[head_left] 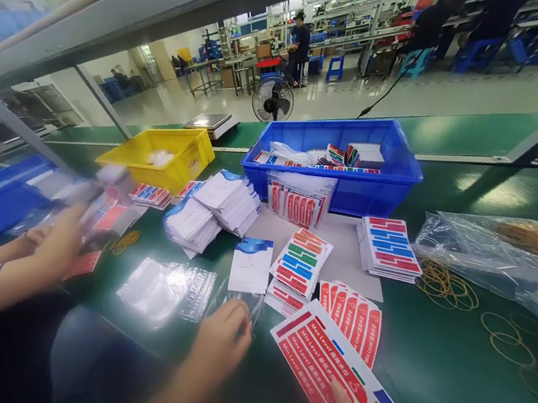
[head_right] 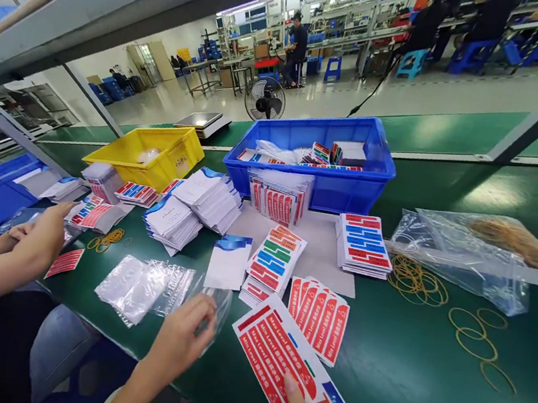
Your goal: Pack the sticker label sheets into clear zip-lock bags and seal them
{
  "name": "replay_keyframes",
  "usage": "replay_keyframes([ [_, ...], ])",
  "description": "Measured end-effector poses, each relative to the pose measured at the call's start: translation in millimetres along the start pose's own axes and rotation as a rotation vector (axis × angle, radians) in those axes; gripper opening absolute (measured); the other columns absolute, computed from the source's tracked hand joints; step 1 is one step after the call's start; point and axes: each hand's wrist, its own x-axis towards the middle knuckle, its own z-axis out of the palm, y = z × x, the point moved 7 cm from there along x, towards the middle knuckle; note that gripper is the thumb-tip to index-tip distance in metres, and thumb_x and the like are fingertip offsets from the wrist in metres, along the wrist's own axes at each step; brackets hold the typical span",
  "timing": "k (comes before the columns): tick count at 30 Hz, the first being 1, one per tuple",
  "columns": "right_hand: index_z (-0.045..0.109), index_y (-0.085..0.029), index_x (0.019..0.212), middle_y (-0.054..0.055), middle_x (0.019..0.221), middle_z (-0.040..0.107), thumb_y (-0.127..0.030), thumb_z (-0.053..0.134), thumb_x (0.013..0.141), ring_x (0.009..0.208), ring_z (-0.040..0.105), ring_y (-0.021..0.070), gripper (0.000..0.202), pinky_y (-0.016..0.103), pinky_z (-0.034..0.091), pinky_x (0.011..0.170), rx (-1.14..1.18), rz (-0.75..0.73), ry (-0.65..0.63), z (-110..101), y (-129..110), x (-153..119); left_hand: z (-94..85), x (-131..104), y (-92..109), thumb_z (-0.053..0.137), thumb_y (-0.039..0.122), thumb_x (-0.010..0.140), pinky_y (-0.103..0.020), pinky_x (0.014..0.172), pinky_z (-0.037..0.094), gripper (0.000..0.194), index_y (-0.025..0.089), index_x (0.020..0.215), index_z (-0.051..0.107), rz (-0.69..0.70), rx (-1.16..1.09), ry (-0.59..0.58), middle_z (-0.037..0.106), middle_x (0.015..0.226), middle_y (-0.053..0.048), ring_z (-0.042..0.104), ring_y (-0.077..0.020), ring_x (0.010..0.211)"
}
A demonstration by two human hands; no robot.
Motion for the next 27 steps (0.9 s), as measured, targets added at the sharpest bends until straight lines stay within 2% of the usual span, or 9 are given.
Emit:
replay_keyframes([
  [4, 0.071, -0.014, 0.089, 0.013, 0.094, 0.072, -0.055, 0.07, 0.066, 0.086, 0.067, 0.0315, 0.047, 0.033, 0.057, 0.073, -0.121, -0.048, 0.029, -1.5, 1.1, -6.0, 36.1, -10.5, 15.4, 0.043, 0.007, 0.077, -0.025, 0.062, 0.049, 0.012, 0.018, 0.074, 0.045, 0.021, -0.04, -0.08, 0.057, 0.08, -0.004, 0.057, -0.0151, 0.071],
  [7, 0.072, -0.014, 0.091, 0.013, 0.094, 0.073, -0.055, 0.066, 0.071, 0.086, 0.067, 0.0309, 0.047, 0.034, 0.056, 0.075, -0.134, -0.03, -0.006, 1.1, 14.9, -8.9, 51.2, -15.5, 20.6, 0.041, 0.006, 0.077, -0.026, 0.063, 0.05, 0.013, 0.018, 0.076, 0.045, 0.003, -0.077, -0.092, 0.056, 0.083, -0.005, 0.058, -0.0156, 0.072],
  [10, 0.07, -0.012, 0.097, 0.014, 0.093, 0.072, -0.056, 0.063, 0.073, 0.085, 0.067, 0.0309, 0.051, 0.036, 0.055, 0.075, -0.079, 0.067, -0.101, 7.8, 32.9, -10.3, 63.1, -17.4, 24.4, 0.041, 0.006, 0.077, -0.027, 0.063, 0.051, 0.013, 0.018, 0.079, 0.046, 0.024, -0.088, -0.092, 0.057, 0.087, -0.006, 0.058, -0.0169, 0.075],
  [16, 0.069, -0.011, 0.095, 0.013, 0.086, 0.072, -0.059, 0.064, 0.07, 0.076, 0.067, 0.0294, 0.055, 0.037, 0.054, 0.068, -0.043, 0.173, -0.23, 12.9, 43.3, -8.0, 79.0, -22.0, 24.0, 0.041, 0.003, 0.075, -0.028, 0.063, 0.051, 0.015, 0.017, 0.078, 0.046, 0.087, -0.076, -0.02, 0.057, 0.089, -0.007, 0.057, -0.018, 0.077],
  [22, 0.069, -0.012, 0.096, 0.012, 0.08, 0.072, -0.06, 0.067, 0.066, 0.072, 0.067, 0.0292, 0.057, 0.041, 0.051, 0.073, 0.043, 0.194, -0.294, 11.2, 43.4, -5.4, 97.2, -32.9, 19.9, 0.041, 0.005, 0.076, -0.028, 0.061, 0.051, 0.016, 0.017, 0.083, 0.048, 0.072, -0.046, -0.11, 0.057, 0.087, -0.006, 0.057, -0.0185, 0.077],
  [27, 0.069, -0.012, 0.099, 0.012, 0.081, 0.072, -0.061, 0.068, 0.062, 0.076, 0.067, 0.0313, 0.061, 0.047, 0.05, 0.081, 0.027, 0.226, -0.288, 9.3, 45.0, -8.3, 94.7, -35.3, 21.4, 0.04, 0.003, 0.077, -0.027, 0.065, 0.051, 0.016, 0.017, 0.081, 0.048, 0.077, -0.073, -0.01, 0.057, 0.083, -0.005, 0.057, -0.0165, 0.077],
])
